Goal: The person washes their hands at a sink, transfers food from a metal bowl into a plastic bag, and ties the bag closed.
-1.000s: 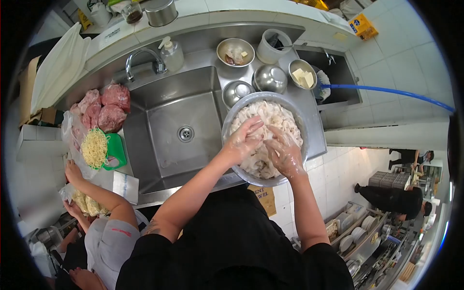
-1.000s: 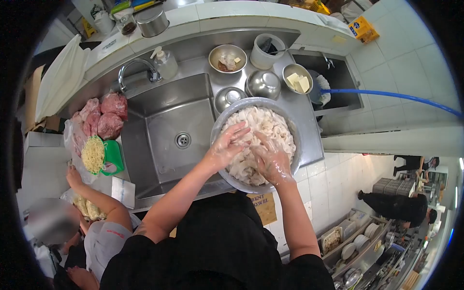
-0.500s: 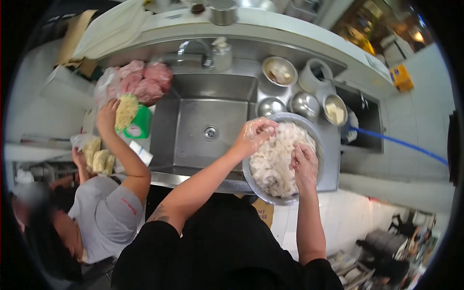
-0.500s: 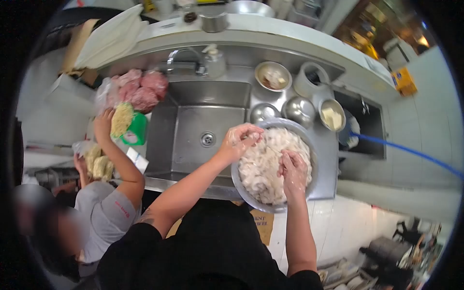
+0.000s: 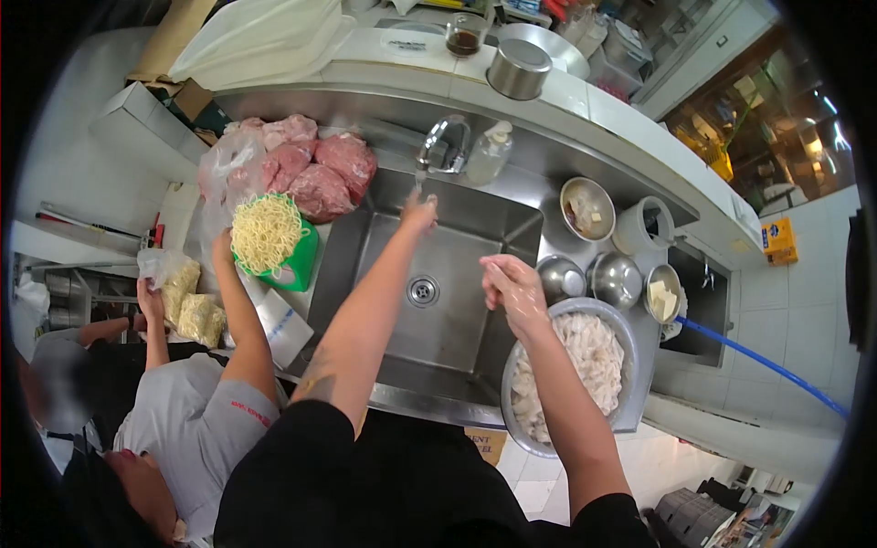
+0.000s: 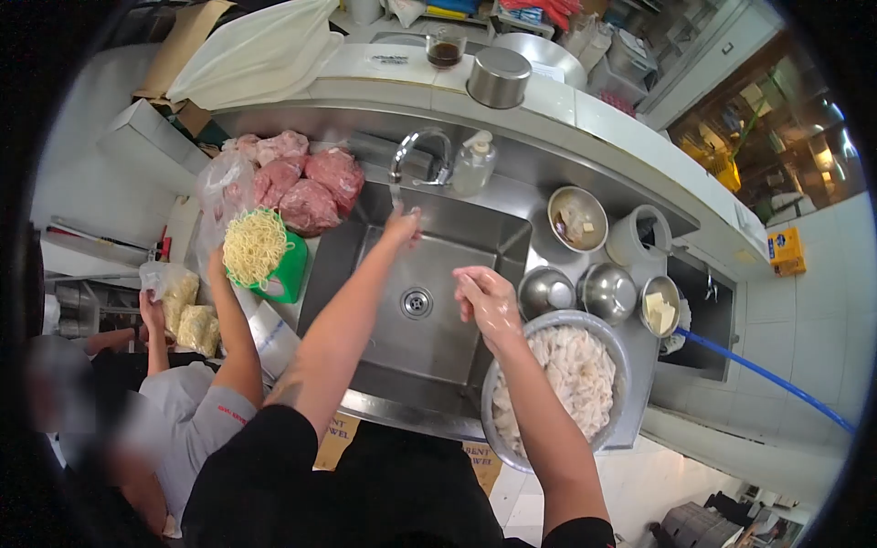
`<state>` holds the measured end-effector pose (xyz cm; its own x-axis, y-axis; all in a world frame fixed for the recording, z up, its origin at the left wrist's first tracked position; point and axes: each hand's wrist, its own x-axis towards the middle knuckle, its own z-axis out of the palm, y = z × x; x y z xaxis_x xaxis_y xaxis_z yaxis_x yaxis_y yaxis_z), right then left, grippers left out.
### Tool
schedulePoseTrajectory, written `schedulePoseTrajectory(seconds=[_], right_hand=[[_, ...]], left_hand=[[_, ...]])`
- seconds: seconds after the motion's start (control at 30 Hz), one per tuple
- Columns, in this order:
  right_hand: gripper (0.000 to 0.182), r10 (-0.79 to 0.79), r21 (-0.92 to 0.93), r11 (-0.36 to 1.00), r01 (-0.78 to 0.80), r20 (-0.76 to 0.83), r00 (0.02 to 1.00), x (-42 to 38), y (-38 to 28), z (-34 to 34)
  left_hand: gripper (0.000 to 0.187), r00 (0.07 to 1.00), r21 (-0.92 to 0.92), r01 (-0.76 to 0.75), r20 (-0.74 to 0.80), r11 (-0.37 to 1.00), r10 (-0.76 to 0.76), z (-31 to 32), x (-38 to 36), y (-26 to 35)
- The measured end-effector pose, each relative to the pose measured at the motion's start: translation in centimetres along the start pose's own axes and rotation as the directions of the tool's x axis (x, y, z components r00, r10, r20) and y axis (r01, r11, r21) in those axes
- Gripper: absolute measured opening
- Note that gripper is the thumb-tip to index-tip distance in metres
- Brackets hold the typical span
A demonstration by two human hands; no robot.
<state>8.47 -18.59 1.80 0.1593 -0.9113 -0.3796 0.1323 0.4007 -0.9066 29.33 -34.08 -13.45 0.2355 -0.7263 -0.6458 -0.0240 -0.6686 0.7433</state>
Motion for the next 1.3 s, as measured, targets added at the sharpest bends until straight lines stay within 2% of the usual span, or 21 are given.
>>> schedulePoseTrajectory(seconds=[0.07, 0.13, 0.17, 0.23, 0.4, 0.47, 0.57, 0.63, 0.67, 0.7, 0.73, 0.77, 0.8, 0.87, 0.9, 0.97, 1.0, 1.07, 1.1, 1.2, 1.3], right_hand=[[0.017, 0.06, 0.129, 0.99, -0.064, 0.036, 0.998, 5.1, 2.0, 2.9], [0.018, 0.095, 0.294, 0.95, -0.106, 0.051, 0.994, 10.7, 5.0, 6.1], [0.019, 0.112, 0.395, 0.91, -0.126, 0.058, 0.992, 13.2, 6.5, 7.8], [0.016, 0.137, 0.488, 0.864, -0.125, 0.013, 0.991, 17.1, 9.0, 10.9], [0.023, 0.311, 0.492, 0.822, -0.285, 0.03, 0.95, 22.7, 12.0, 13.0], [0.039, 0.064, -0.141, 0.984, -0.11, -0.298, 0.952, 21.3, 8.8, 14.4], [0.045, -0.238, -0.596, 0.791, 0.141, -0.086, 0.968, 26.6, 16.9, 12.5], [0.045, -0.317, -0.775, 0.588, 0.233, 0.044, 0.947, 25.8, 18.3, 11.5], [0.036, -0.185, -0.393, 0.907, 0.153, -0.042, 0.982, 25.1, 18.4, 11.6], [0.028, -0.027, 0.088, 0.996, 0.032, -0.055, 0.998, 24.1, 18.1, 11.9], [0.021, 0.115, 0.548, 0.831, -0.101, 0.009, 0.993, 22.9, 17.7, 12.2], [0.027, 0.049, 0.217, 0.976, -0.027, -0.098, 0.994, 20.3, 15.2, 12.8], [0.027, 0.046, 0.212, 0.977, -0.023, -0.104, 0.994, 18.6, 13.8, 13.4], [0.025, 0.158, 0.637, 0.771, 0.019, -0.221, 0.962, 16.3, 12.4, 14.7], [0.025, 0.155, 0.633, 0.774, 0.021, -0.221, 0.963, 15.5, 12.0, 15.4], [0.033, 0.161, 0.559, 0.829, -0.006, -0.228, 0.96, 14.6, 11.5, 16.4], [0.033, 0.161, 0.561, 0.828, -0.006, -0.226, 0.961, 14.9, 11.5, 16.2], [0.036, 0.382, 0.629, 0.686, -0.365, 0.116, 0.917, 16.7, 10.9, 14.9], [0.037, 0.434, 0.791, 0.452, -0.412, 0.209, 0.876, 17.5, 10.2, 13.9], [0.021, 0.267, 0.752, 0.6, -0.273, 0.133, 0.954, 18.7, 10.0, 13.1], [0.017, 0.362, 0.821, 0.485, -0.301, 0.125, 0.924, 21.5, 13.8, 12.2]], left_hand=[[0.062, 0.941, -0.39, 0.244, 0.315, 0.888, -0.12, -0.3, 4.5, -5.6], [0.059, 0.863, -0.596, 0.248, 0.494, 0.764, 0.105, -1.1, 0.2, -5.6], [0.059, 0.866, -0.596, 0.246, 0.49, 0.765, 0.103, -1.3, -0.8, -5.6], [0.06, 0.798, -0.852, 0.36, 0.493, 0.381, 0.348, -1.6, -1.7, -5.5], [0.053, 0.912, -0.961, 0.172, 0.239, 0.216, 0.333, -2.7, -3.4, -5.4], [0.045, 0.952, -0.947, 0.159, 0.222, 0.28, 0.212, -2.7, -5.8, -4.2], [0.033, 0.96, -0.776, 0.233, 0.278, 0.586, -0.014, -1.7, -5.5, -4.8], [0.028, 0.969, -0.791, 0.114, 0.223, 0.602, 0.11, -2.3, -3.8, -4.8], [0.024, 0.957, -0.799, -0.019, 0.16, 0.601, 0.243, -2.3, -2.9, -4.4], [0.025, 0.989, -0.764, -0.078, 0.019, 0.64, 0.144, -2.1, -3.7, -3.0], [0.025, 0.989, -0.767, -0.073, 0.026, 0.638, 0.145, -1.5, -1.8, -3.9], [0.021, 0.975, -0.687, -0.21, -0.099, 0.695, 0.197, -0.6, 1.5, -6.2], [0.017, 0.941, -0.586, -0.338, -0.216, 0.736, 0.261, -0.1, 4.2, -7.8], [0.028, 0.958, -0.452, -0.285, -0.105, 0.845, 0.267, -1.1, 5.7, -7.1], [0.027, 0.913, -0.079, -0.398, -0.134, 0.914, 0.385, -1.6, 4.9, -5.1], [0.025, 0.838, 0.482, -0.489, 0.03, 0.727, 0.544, -3.2, 2.3, -1.1], [0.025, 0.838, 0.484, -0.489, 0.029, 0.726, 0.545, -3.1, 2.3, -0.9], [0.025, 0.77, 0.623, -0.613, 0.332, 0.485, 0.545, -2.7, 2.7, -0.7], [0.026, 0.748, 0.6, -0.656, 0.431, 0.459, 0.505, -1.6, 5.4, -3.0], [0.026, 0.71, 0.538, -0.696, 0.415, 0.476, 0.569, -2.4, 4.1, -2.7], [0.027, 0.649, 0.428, -0.755, 0.381, 0.496, 0.659, -3.4, 1.5, -3.1]])
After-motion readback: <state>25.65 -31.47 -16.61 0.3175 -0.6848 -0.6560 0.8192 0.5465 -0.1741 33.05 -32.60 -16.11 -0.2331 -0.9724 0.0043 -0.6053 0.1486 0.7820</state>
